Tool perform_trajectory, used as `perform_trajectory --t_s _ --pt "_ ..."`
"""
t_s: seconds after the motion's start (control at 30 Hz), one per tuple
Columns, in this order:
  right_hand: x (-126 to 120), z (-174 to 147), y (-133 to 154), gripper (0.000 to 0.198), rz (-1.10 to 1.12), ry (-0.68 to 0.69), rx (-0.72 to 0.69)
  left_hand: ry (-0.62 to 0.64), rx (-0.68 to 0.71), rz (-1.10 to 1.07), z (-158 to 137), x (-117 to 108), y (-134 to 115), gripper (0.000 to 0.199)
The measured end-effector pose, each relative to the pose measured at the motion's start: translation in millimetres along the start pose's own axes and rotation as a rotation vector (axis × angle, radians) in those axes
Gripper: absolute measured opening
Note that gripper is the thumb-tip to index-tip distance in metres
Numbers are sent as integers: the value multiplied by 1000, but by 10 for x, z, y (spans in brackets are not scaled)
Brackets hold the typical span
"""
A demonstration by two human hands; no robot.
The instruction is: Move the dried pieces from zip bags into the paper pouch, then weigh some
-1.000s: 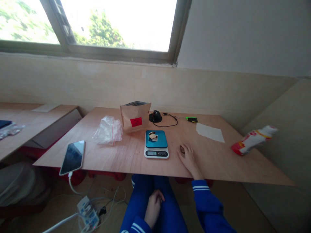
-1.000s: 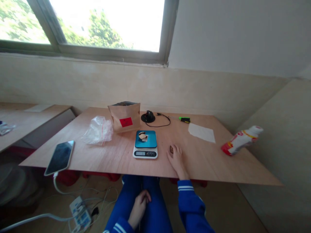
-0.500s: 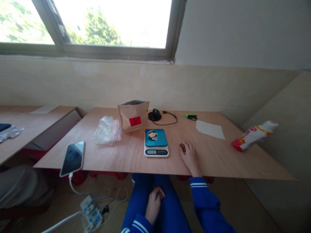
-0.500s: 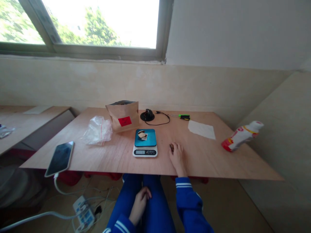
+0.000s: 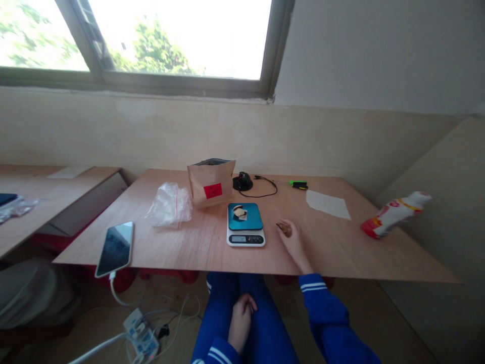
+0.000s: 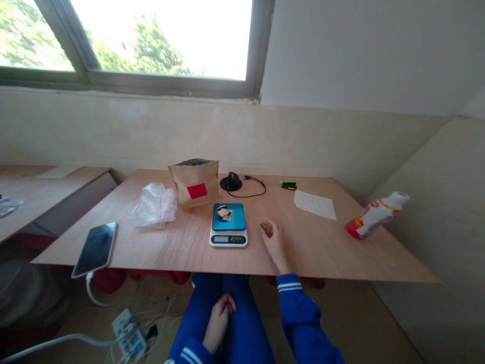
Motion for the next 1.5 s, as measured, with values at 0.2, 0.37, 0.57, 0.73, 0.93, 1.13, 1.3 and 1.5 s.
perform_trajectory --t_s 0.2,0.37,0.57,0.73,0.93,1.13,1.3,1.5 --pt "311 394 684 27 176 83 -91 -3 -28 -8 1 2 -48 23" --pt "551 343 958 30 100 254 -223 -10 -21 -25 3 -9 -22 21" --pt "130 311 762 43 144 109 -133 -1 -7 -23 -4 -37 1 21" --pt "-91 54 20 53 143 83 178 -8 -31 -16 4 -26 -24 23" --pt "-134 -188 -429 48 266 -1 388 -12 -42 -31 2 -3 -23 20" --pt "-153 -175 -341 49 295 -6 409 7 11 -19 -9 16 -34 21" --pt "-110 -205 -368 51 308 41 397 27 42 13 -20 20 -40 22" --pt "-120 -196 -336 50 291 46 392 61 39 47 -69 52 -109 25"
Point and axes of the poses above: each hand's wrist, its own z-axis towards the middle knuckle, its own x-axis out of the palm, y = z × x, the point moved 5 cm from there along z, towards the middle knuckle, and after that the axes turned 14 degrees about -z, right-handed, at the moved point
